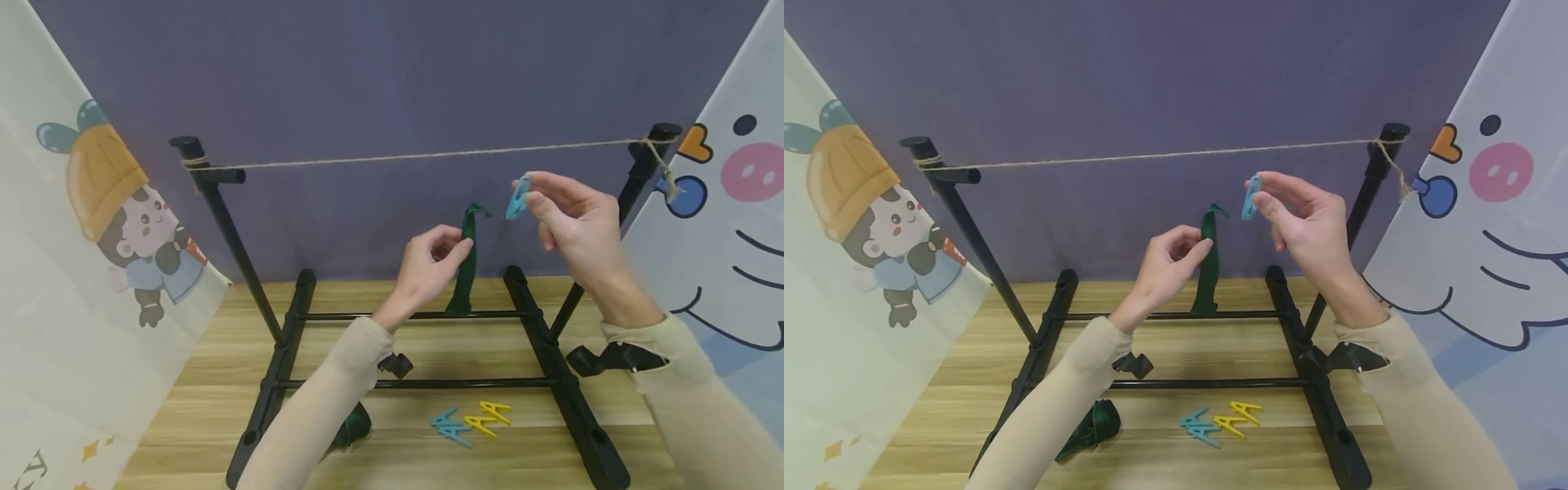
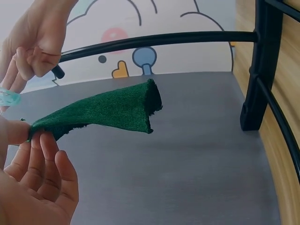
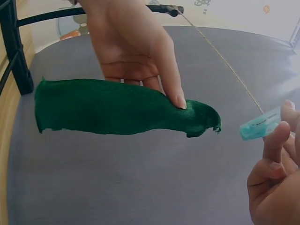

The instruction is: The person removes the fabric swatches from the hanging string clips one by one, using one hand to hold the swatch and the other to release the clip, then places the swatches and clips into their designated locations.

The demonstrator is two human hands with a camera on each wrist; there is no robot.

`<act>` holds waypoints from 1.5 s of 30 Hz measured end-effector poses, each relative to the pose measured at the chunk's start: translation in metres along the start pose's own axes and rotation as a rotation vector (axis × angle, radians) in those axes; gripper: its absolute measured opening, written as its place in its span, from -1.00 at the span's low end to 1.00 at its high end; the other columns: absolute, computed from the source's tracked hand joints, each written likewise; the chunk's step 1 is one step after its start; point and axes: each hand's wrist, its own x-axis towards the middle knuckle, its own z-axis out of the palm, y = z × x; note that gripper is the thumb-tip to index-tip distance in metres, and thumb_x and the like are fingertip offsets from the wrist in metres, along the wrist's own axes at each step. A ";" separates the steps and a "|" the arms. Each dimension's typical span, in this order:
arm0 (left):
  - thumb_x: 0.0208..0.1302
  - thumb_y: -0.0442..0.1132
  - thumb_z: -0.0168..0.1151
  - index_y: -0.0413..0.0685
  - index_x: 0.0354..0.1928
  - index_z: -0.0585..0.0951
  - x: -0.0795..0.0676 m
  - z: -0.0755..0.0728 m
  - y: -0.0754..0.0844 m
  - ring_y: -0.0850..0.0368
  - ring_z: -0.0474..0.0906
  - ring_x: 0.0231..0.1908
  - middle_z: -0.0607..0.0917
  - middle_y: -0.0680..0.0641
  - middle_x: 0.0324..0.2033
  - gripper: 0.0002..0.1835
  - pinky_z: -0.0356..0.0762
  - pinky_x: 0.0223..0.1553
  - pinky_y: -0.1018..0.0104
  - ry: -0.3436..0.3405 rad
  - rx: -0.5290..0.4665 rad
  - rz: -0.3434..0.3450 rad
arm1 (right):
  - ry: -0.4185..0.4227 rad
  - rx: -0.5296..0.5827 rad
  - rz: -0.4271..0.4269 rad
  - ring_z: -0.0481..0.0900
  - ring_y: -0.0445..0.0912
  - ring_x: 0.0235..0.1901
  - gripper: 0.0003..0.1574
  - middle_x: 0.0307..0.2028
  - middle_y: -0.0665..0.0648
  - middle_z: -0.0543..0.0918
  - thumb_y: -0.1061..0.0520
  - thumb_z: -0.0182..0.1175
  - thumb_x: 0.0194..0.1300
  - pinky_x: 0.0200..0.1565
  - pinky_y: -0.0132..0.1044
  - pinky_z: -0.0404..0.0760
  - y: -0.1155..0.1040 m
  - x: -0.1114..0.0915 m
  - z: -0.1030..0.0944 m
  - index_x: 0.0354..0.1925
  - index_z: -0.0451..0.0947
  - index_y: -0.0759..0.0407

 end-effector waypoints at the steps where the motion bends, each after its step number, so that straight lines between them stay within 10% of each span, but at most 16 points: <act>1: 0.57 -0.11 0.25 -0.13 0.06 0.73 -0.001 0.000 -0.001 0.20 0.64 -0.34 0.80 -0.14 -0.21 -0.74 0.61 -0.24 0.38 0.002 -0.002 0.000 | -0.006 -0.040 0.007 0.31 -0.11 -0.76 -0.63 0.00 -0.02 0.86 0.31 0.30 0.49 -0.59 -0.38 0.36 0.001 -0.002 0.000 0.21 0.70 0.31; 9: 0.56 -0.11 0.26 -0.12 0.01 0.74 -0.010 -0.002 -0.009 0.22 0.65 -0.36 0.80 -0.13 -0.23 -0.76 0.60 -0.26 0.37 0.017 -0.019 -0.027 | -0.039 -0.360 0.012 0.34 -0.21 -0.79 -0.58 -0.48 -0.25 0.76 0.31 0.41 0.40 -0.69 -0.28 0.22 0.012 -0.021 0.001 0.20 0.73 0.19; 14: 0.56 -0.08 0.25 -0.09 -0.03 0.74 -0.018 -0.005 -0.013 0.13 0.67 -0.32 0.80 -0.10 -0.24 -0.76 0.57 -0.25 0.37 0.017 -0.009 -0.031 | -0.064 -0.396 -0.011 0.25 -0.21 -0.78 -0.59 -0.22 -0.25 0.74 0.36 0.45 0.33 -0.69 -0.30 0.22 0.024 -0.035 0.001 0.13 0.75 0.22; 45: 0.49 -0.25 0.27 -0.19 0.02 0.77 -0.059 -0.012 -0.041 0.26 0.58 -0.39 0.77 -0.22 -0.26 -0.78 0.57 -0.34 0.41 0.003 -0.040 -0.109 | -0.143 -0.235 0.130 0.20 -0.17 -0.78 -0.71 -0.32 -0.16 0.66 0.43 0.40 0.33 -0.74 -0.20 0.18 0.058 -0.091 0.011 0.02 0.72 0.32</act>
